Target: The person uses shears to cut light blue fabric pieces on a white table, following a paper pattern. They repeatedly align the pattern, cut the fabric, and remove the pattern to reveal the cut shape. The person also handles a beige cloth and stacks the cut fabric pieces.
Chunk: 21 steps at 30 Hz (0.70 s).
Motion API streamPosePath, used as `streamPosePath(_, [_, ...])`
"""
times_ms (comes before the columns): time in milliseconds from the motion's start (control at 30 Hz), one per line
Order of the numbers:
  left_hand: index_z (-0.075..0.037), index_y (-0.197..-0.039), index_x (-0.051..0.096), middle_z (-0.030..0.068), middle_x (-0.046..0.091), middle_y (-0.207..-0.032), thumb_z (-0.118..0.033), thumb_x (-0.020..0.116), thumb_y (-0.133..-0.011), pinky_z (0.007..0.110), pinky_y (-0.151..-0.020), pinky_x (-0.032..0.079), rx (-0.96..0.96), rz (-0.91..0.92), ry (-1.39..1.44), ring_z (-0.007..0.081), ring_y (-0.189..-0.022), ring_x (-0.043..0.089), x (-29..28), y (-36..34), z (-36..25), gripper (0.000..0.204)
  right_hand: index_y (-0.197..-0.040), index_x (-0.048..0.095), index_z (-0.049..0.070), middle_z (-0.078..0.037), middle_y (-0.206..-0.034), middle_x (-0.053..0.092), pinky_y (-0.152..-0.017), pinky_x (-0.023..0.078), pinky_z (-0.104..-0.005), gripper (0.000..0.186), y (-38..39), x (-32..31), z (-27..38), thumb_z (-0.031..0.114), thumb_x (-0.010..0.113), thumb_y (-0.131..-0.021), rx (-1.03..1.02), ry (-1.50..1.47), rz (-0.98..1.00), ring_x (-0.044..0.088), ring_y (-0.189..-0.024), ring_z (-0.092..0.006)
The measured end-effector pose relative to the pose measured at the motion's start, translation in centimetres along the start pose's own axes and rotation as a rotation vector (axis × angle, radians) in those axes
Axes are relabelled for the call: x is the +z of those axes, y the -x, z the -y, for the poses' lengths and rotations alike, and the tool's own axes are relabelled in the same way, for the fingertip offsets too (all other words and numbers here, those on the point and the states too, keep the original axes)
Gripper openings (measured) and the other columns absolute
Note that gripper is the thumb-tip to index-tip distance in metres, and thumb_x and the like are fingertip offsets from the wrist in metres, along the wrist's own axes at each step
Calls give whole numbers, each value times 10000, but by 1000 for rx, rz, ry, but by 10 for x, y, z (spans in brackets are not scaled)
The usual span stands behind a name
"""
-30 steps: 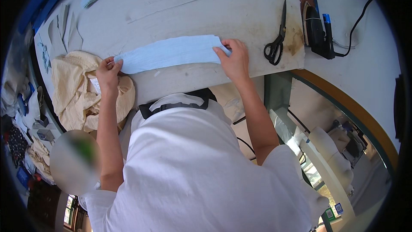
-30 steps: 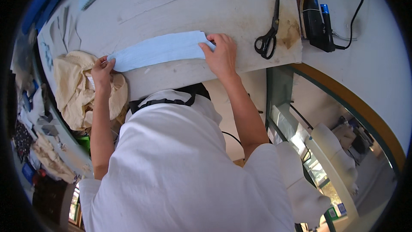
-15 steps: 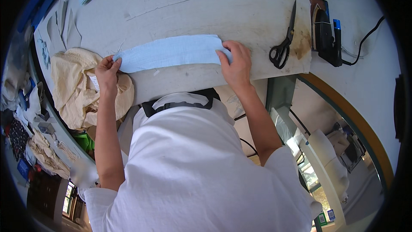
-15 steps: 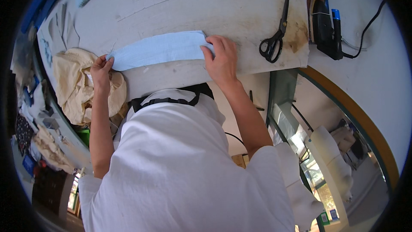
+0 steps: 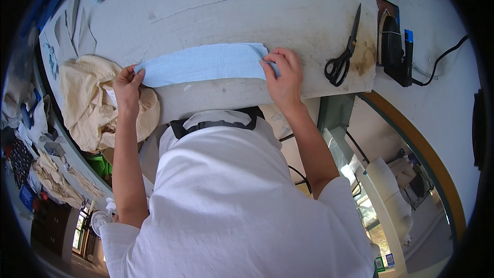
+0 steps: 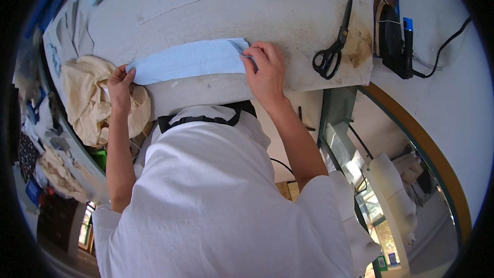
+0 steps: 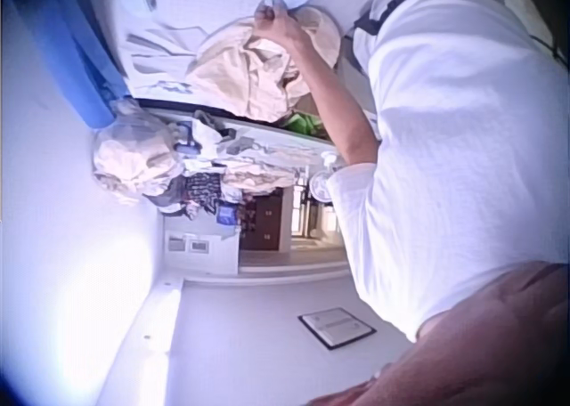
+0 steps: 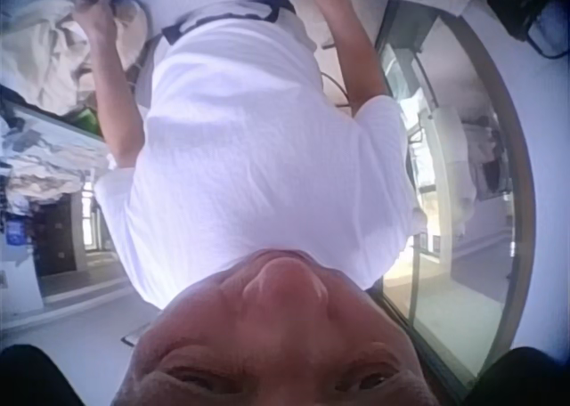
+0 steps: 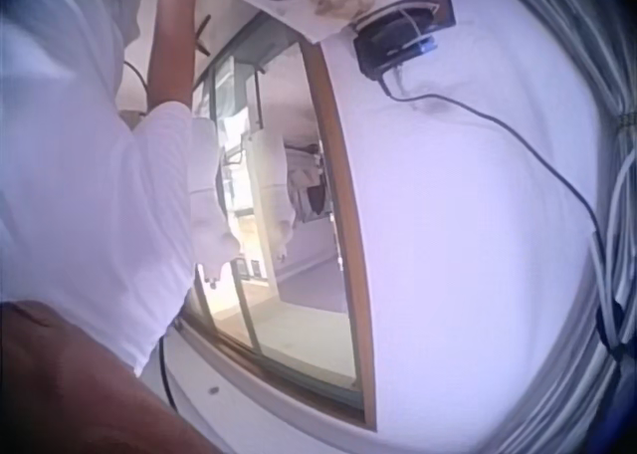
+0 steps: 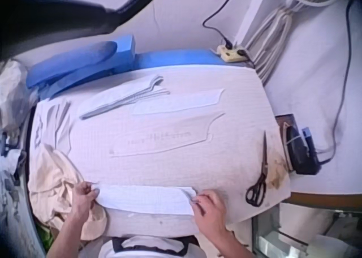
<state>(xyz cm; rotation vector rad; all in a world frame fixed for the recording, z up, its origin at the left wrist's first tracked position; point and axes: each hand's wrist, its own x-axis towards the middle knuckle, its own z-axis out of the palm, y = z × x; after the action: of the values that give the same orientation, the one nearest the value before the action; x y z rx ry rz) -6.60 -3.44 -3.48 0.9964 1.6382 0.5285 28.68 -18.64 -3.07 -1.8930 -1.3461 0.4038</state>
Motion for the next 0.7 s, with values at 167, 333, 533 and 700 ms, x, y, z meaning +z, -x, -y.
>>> streamPosePath(167, [3,-1063,673,-40,624,-792,-36,685,-923,185,-504,345,15,3,15,15,-610,486,-1,-1,2,146,-873,663,61,-64,-927,628,-796,444,-394,147,-1,-3,2,59,770,-771,-61,45,7,588,-862,-265])
streamPosePath(333, [25,-1079,666,-17,645,-841,-23,677,-927,189,-626,426,28,14,50,42,-711,550,1,1,1,160,-901,663,52,-72,-819,615,-741,448,-399,170,-9,-6,8,95,777,-782,82,11,83,586,-784,-249])
streamPosePath(533, [6,-1109,667,-5,669,-898,-58,667,-935,194,-682,447,-10,53,-7,55,-757,576,-5,1,1,185,-917,658,27,-93,-783,590,-637,456,-399,246,-31,-2,2,166,799,-771,316,-56,281,575,-729,-262])
streamPosePath(700, [2,-1101,671,-21,651,-870,-69,676,-931,192,-662,435,11,61,-14,47,-740,562,-6,0,2,184,-928,667,22,-98,-803,590,-676,469,-408,282,-41,-7,5,197,810,-760,265,70,395,570,-744,-282])
